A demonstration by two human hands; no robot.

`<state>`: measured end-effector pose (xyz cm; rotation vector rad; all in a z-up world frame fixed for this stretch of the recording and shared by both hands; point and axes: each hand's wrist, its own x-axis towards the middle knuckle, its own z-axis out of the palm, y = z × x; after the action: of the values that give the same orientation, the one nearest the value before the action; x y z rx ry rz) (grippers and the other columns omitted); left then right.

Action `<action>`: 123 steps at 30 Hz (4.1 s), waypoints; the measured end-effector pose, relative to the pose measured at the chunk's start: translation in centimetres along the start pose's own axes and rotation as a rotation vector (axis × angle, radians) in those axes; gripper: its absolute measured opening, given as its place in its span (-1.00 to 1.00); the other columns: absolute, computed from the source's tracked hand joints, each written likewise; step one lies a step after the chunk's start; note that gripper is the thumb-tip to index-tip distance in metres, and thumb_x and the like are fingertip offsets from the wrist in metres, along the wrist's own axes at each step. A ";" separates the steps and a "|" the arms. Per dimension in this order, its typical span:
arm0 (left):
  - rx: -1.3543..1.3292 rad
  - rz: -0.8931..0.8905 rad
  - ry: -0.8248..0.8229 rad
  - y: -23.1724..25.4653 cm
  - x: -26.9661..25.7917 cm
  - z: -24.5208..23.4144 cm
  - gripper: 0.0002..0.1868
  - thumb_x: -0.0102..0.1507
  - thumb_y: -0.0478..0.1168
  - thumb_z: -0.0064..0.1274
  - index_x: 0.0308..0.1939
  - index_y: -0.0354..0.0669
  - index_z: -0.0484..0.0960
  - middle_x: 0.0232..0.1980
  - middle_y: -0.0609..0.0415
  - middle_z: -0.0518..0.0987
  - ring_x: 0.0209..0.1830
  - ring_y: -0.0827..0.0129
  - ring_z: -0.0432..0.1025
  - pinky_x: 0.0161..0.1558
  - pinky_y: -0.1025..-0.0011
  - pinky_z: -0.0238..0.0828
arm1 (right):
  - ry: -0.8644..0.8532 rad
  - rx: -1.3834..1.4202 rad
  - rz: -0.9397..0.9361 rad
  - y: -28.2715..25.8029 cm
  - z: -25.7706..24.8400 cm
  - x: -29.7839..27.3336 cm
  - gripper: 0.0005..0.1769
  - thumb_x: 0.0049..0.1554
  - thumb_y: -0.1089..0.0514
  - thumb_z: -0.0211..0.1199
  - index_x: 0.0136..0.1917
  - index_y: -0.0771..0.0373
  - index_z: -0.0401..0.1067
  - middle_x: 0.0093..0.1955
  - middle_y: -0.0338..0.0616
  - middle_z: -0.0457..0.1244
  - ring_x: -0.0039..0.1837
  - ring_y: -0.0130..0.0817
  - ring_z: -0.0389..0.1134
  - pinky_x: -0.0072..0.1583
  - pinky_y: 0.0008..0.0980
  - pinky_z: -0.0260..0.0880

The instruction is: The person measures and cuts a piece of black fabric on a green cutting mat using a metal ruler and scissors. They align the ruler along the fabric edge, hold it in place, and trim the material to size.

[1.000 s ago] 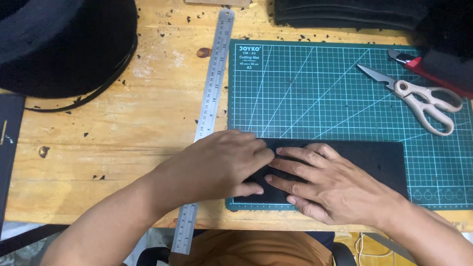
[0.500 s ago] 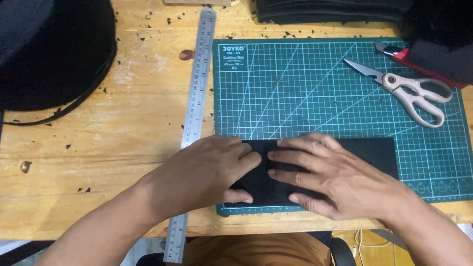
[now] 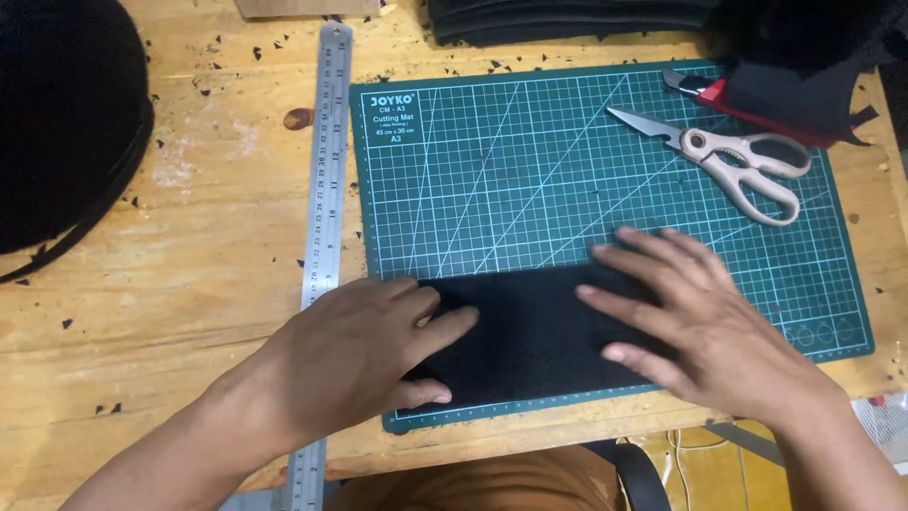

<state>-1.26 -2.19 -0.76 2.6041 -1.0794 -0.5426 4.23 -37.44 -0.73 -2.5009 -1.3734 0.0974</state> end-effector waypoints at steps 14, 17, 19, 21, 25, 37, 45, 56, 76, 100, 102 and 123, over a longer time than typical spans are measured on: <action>0.088 -0.029 -0.026 0.8 0.0 -0.7 -0.23 0.29 0.20 0.15 0.54 0.11 0.36 -0.22 0.10 0.50 -0.25 0.19 0.36 -0.34 0.21 0.38 | 0.211 0.066 0.123 1.4 1.0 -2.8 -0.43 0.10 -0.07 0.33 0.36 0.07 0.44 0.54 -0.03 0.19 0.63 0.02 0.12 0.59 0.15 0.03; 0.126 0.000 0.056 1.0 -0.7 -0.7 -0.29 0.29 0.18 0.13 0.48 0.09 0.43 -0.24 0.13 0.44 -0.28 0.21 0.32 -0.34 0.23 0.34 | 0.215 0.073 0.123 1.1 0.9 -2.8 -0.44 0.11 -0.06 0.33 0.36 0.08 0.44 0.53 -0.04 0.20 0.64 0.02 0.12 0.58 0.14 0.04; 0.142 0.014 0.112 1.3 -1.3 -0.6 -0.34 0.30 0.14 0.12 0.44 0.06 0.47 -0.25 0.15 0.40 -0.30 0.24 0.27 -0.34 0.25 0.31 | 0.221 0.069 0.120 1.1 0.9 -2.8 -0.45 0.12 -0.06 0.32 0.36 0.09 0.44 0.53 -0.04 0.20 0.64 0.01 0.11 0.57 0.14 0.04; 0.218 0.093 0.360 1.3 -1.8 -0.2 -0.46 0.31 0.14 0.11 0.24 -0.08 0.58 0.18 0.02 0.44 0.24 0.13 0.29 0.18 0.18 0.22 | 0.219 0.082 0.131 1.2 0.9 -2.9 -0.45 0.12 -0.06 0.33 0.36 0.05 0.44 0.53 -0.07 0.21 0.64 -0.01 0.11 0.59 0.12 0.01; 0.104 0.136 0.413 2.0 -2.4 -0.6 -0.55 0.38 0.02 0.04 0.17 -0.25 0.58 0.16 -0.01 0.49 0.20 0.13 0.36 0.12 0.21 0.25 | 0.242 0.065 0.113 1.0 0.6 -2.7 -0.48 0.12 -0.06 0.33 0.33 0.08 0.47 0.50 -0.06 0.23 0.60 0.01 0.15 0.57 0.11 0.02; -0.071 0.030 0.289 0.8 -3.1 0.3 -0.52 0.32 0.05 0.08 0.19 -0.17 0.64 0.47 -0.09 0.38 0.52 0.02 0.14 0.41 -0.03 -0.03 | 0.166 0.134 0.137 1.2 0.5 -2.6 -0.44 0.12 -0.08 0.29 0.37 0.08 0.45 0.53 -0.07 0.18 0.64 -0.03 0.07 0.59 0.12 -0.06; -0.086 0.050 0.269 0.0 -3.2 1.2 -0.47 0.36 0.09 0.01 0.26 -0.18 0.58 0.49 -0.04 0.38 0.56 0.11 0.12 0.46 -0.03 -0.11 | 0.176 0.102 0.105 1.6 0.9 -2.8 -0.44 0.09 -0.06 0.33 0.34 0.09 0.45 0.53 -0.05 0.18 0.65 0.00 0.09 0.59 0.10 0.00; -0.082 0.062 0.275 -0.1 -3.3 1.0 -0.46 0.35 0.09 0.02 0.26 -0.17 0.58 0.48 -0.02 0.41 0.55 0.12 0.15 0.47 0.00 -0.12 | 0.183 0.107 0.114 1.4 0.6 -2.6 -0.45 0.10 -0.07 0.33 0.34 0.08 0.46 0.53 -0.08 0.19 0.64 0.00 0.09 0.56 0.09 0.02; -0.174 0.106 0.455 1.1 -3.1 -0.7 -0.56 0.25 -0.06 0.24 0.12 -0.24 0.65 0.33 -0.08 0.55 0.44 0.03 0.33 0.43 -0.03 0.12 | 0.193 0.134 0.118 1.6 0.5 -2.6 -0.47 0.14 -0.10 0.29 0.34 0.07 0.46 0.51 -0.08 0.20 0.63 -0.02 0.10 0.57 0.12 -0.02; -0.046 -0.042 0.317 0.7 -3.8 0.4 -0.38 0.27 0.15 0.16 0.21 -0.26 0.58 0.35 -0.12 0.42 0.47 -0.01 0.18 0.49 -0.07 -0.04 | 0.201 0.070 0.120 1.6 1.0 -2.7 -0.48 0.10 -0.04 0.30 0.33 0.07 0.46 0.50 -0.06 0.23 0.63 0.00 0.14 0.58 0.10 0.05; -0.027 -0.054 0.362 0.8 -4.0 0.5 -0.37 0.23 0.16 0.22 0.18 -0.24 0.60 0.34 -0.19 0.38 0.42 -0.09 0.21 0.44 -0.10 0.05 | 0.192 0.081 0.134 1.3 1.0 -2.8 -0.51 0.15 0.00 0.25 0.33 0.08 0.46 0.52 -0.07 0.21 0.64 0.00 0.12 0.59 0.10 0.03; -0.051 -0.027 0.458 0.8 -4.8 0.6 -0.42 0.28 0.12 0.17 0.08 -0.34 0.52 0.31 -0.21 0.44 0.43 -0.08 0.21 0.44 -0.06 0.05 | 0.083 0.034 -0.250 -9.7 3.5 7.9 -0.50 0.30 -0.06 0.08 0.42 0.18 0.37 0.46 0.00 0.23 0.56 -0.01 0.16 0.52 0.05 0.09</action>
<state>-5.15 0.63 0.11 2.5206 -0.8644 0.0294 -0.06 -25.20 -0.76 -2.2573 -1.6200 -0.0343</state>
